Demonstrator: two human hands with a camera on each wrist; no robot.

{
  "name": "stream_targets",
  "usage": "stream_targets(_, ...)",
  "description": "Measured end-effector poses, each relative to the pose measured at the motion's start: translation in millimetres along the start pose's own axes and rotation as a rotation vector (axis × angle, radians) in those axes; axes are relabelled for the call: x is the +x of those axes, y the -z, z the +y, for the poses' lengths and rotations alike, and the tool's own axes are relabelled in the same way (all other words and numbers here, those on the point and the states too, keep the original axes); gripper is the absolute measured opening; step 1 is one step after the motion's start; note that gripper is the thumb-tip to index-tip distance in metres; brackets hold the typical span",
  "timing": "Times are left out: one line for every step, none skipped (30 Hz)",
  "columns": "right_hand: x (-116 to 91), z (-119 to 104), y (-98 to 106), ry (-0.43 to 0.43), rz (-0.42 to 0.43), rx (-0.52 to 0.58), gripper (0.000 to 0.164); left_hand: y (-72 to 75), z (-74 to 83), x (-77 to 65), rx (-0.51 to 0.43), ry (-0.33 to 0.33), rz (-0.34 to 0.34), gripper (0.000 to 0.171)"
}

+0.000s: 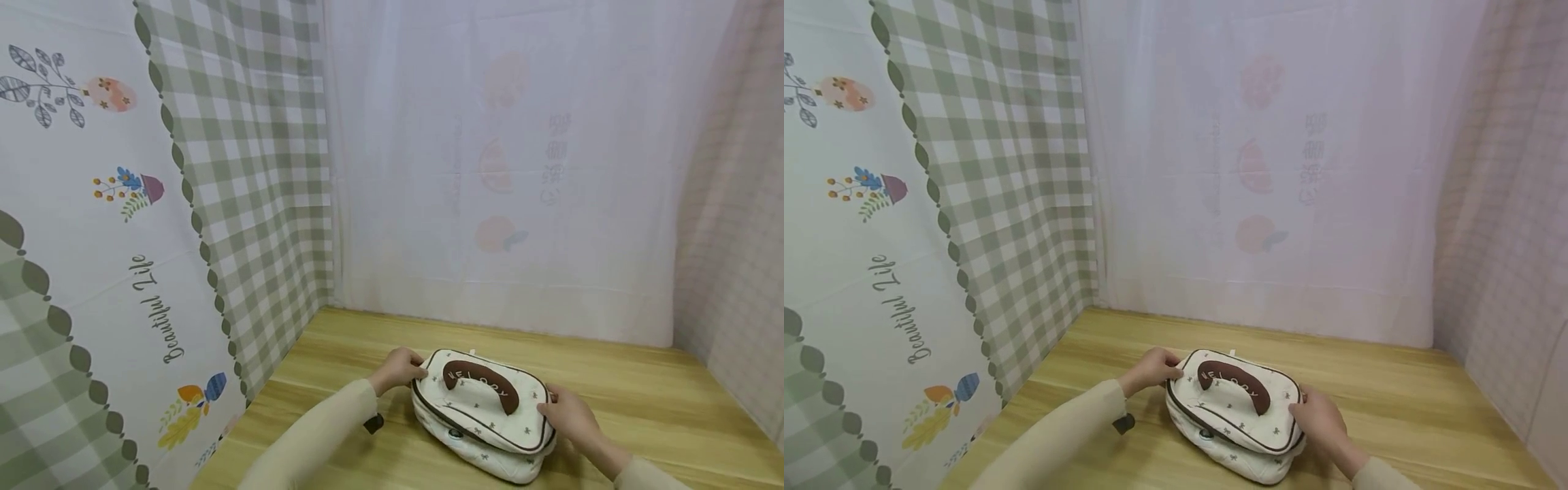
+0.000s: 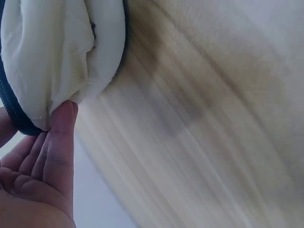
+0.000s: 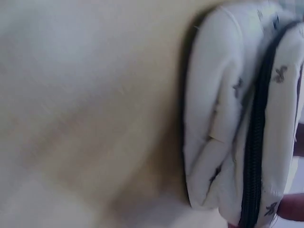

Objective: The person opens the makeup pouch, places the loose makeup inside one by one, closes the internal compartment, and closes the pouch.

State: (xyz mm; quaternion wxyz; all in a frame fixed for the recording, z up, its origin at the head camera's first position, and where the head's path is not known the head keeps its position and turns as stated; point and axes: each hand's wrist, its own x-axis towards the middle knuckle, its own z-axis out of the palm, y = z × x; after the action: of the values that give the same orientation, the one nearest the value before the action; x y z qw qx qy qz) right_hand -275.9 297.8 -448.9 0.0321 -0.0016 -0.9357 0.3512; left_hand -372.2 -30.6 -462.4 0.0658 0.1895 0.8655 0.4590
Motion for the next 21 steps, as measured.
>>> stream_targets(4.6, -0.1, 1.2, 0.01, 0.0, 0.007, 0.055, 1.0, 0.0, -2.6, -0.025, 0.001, 0.002, 0.015)
stream_targets(9.5, 0.1, 2.3, 0.021, -0.004, 0.011, 0.055, 1.4, -0.1, -5.0, -0.052, 0.003, 0.002, 0.014)
stream_targets(14.4, 0.8, 3.4, 0.031, -0.013, 0.023, 0.056, 1.7, 0.2, -7.6, -0.068, 0.003, 0.004, 0.013)
stream_targets(19.5, 1.2, 4.4, 0.039, -0.015, 0.032, 0.056, 1.8, 0.5, -10.0, -0.08, 0.007, 0.007, 0.012)
stream_targets(24.3, 1.3, 5.4, 0.043, -0.017, 0.039, 0.056, 1.4, 0.8, -12.2, -0.091, 0.009, 0.011, 0.011)
stream_targets(28.1, 2.1, 6.9, 0.044, -0.015, 0.043, 0.056, 0.2, 1.9, -14.1, -0.099, 0.012, 0.013, 0.01)
stream_targets(31.8, 3.1, 8.4, 0.046, -0.009, 0.047, 0.056, -1.3, 2.9, -15.8, -0.112, 0.013, 0.018, 0.01)
stream_targets(35.2, 4.0, 10.0, 0.047, -0.007, 0.051, 0.056, -3.1, 3.8, -16.9, -0.119, 0.011, 0.023, 0.009)
stream_targets(38.3, 4.8, 11.6, 0.046, 0.001, 0.051, 0.056, -4.8, 4.9, -18.0, -0.124, 0.005, 0.03, 0.009)
stream_targets(40.8, 5.5, 13.1, 0.046, 0.011, 0.05, 0.056, -6.8, 5.7, -18.7, -0.129, 0.004, 0.035, 0.009)
stream_targets(42.6, 6.4, 14.6, 0.046, 0.015, 0.049, 0.055, -8.7, 6.4, -19.1, -0.132, 0.0, 0.041, 0.01)
stream_targets(44.2, 7.5, 14.9, 0.05, 0.019, 0.044, 0.055, -10.0, 6.5, -20.0, -0.132, -0.002, 0.045, 0.011)
stream_targets(45.1, 8.3, 15.4, 0.054, 0.021, 0.038, 0.054, -11.3, 6.2, -20.7, -0.129, -0.004, 0.05, 0.013)
stream_targets(45.2, 8.9, 15.6, 0.054, 0.019, 0.029, 0.054, -12.5, 5.7, -21.3, -0.126, -0.008, 0.051, 0.015)
stream_targets(44.5, 9.6, 15.6, 0.053, 0.018, 0.018, 0.054, -13.5, 4.6, -21.8, -0.11, -0.019, 0.05, 0.014)
stream_targets(43.3, 10.5, 15.7, 0.055, 0.013, 0.005, 0.053, -14.2, 3.3, -22.3, -0.089, -0.023, 0.048, 0.013)
stream_targets(41.8, 11.1, 15.7, 0.053, 0.006, -0.007, 0.053, -14.5, 1.5, -22.8, -0.065, -0.037, 0.044, 0.011)
stream_targets(40.1, 12.2, 15.7, 0.051, -0.006, -0.011, 0.052, -14.5, -0.8, -23.3, -0.046, -0.048, 0.038, 0.011)
stream_targets(38.4, 13.1, 15.9, 0.047, -0.019, -0.009, 0.051, -13.7, -3.1, -24.2, -0.023, -0.06, 0.039, 0.011)
stream_targets(36.6, 14.7, 16.3, 0.046, -0.029, -0.01, 0.051, -12.3, -6.0, -24.9, 0.019, -0.074, 0.046, 0.012)
stream_targets(35.3, 16.3, 17.4, 0.047, -0.029, -0.021, 0.051, -10.5, -9.3, -25.7, 0.072, -0.082, 0.057, 0.015)
